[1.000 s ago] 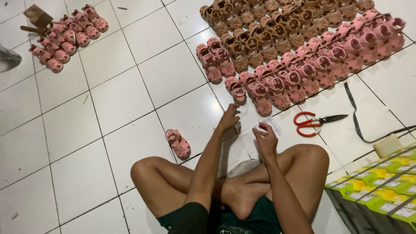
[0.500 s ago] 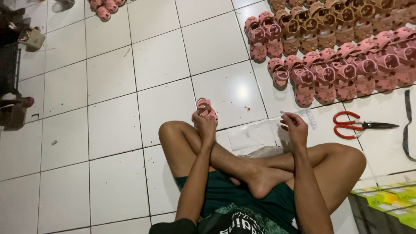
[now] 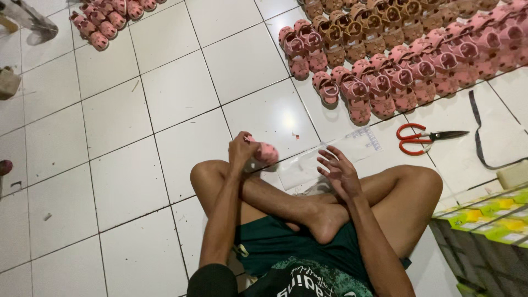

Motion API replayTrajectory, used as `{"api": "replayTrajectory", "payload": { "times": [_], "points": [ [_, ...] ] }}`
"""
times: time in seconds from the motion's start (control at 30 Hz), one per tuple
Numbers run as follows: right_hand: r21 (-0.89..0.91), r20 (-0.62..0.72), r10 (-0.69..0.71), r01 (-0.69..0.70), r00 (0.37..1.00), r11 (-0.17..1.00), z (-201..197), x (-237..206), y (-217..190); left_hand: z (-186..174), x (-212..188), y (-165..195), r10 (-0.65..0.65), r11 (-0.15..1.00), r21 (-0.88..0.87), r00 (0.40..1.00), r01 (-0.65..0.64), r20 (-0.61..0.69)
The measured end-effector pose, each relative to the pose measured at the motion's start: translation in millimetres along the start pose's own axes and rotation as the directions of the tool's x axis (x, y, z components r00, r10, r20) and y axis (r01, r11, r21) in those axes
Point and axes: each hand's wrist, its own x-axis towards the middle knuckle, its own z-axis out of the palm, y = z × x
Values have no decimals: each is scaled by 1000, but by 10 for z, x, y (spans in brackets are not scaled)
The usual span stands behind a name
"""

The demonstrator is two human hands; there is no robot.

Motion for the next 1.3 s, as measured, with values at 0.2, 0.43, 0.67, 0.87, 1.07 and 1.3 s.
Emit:
{"api": "replayTrajectory", "payload": {
  "times": [0.2,0.43,0.67,0.87,1.07,1.3],
  "points": [
    [-342,113,-244,268,963,901,413,169,81,693,-718,389,-211,655,-653,922,381,326],
    [-294,95,-371,382,924,876,502,46,-353,541,-1334,783,235,939,-286,963,-190,131],
    [-448,10,-384,348,923,824,1004,-170,-645,326,-1278,1232,238,549,-750,791,369,564],
    [-417,15,-474,436,881,797,1108,-265,-825,181,-1287,1405,448,75,-790,687,608,571],
    [-337,-71,-443,397,894,854,1067,-355,-821,168,-1328,1448,710,-523,-288,597,802,374],
    [-282,-32,-436,411,899,867,1153,-521,-711,353,-1308,1528,906,-388,-107,401,915,137]
  ]
}}
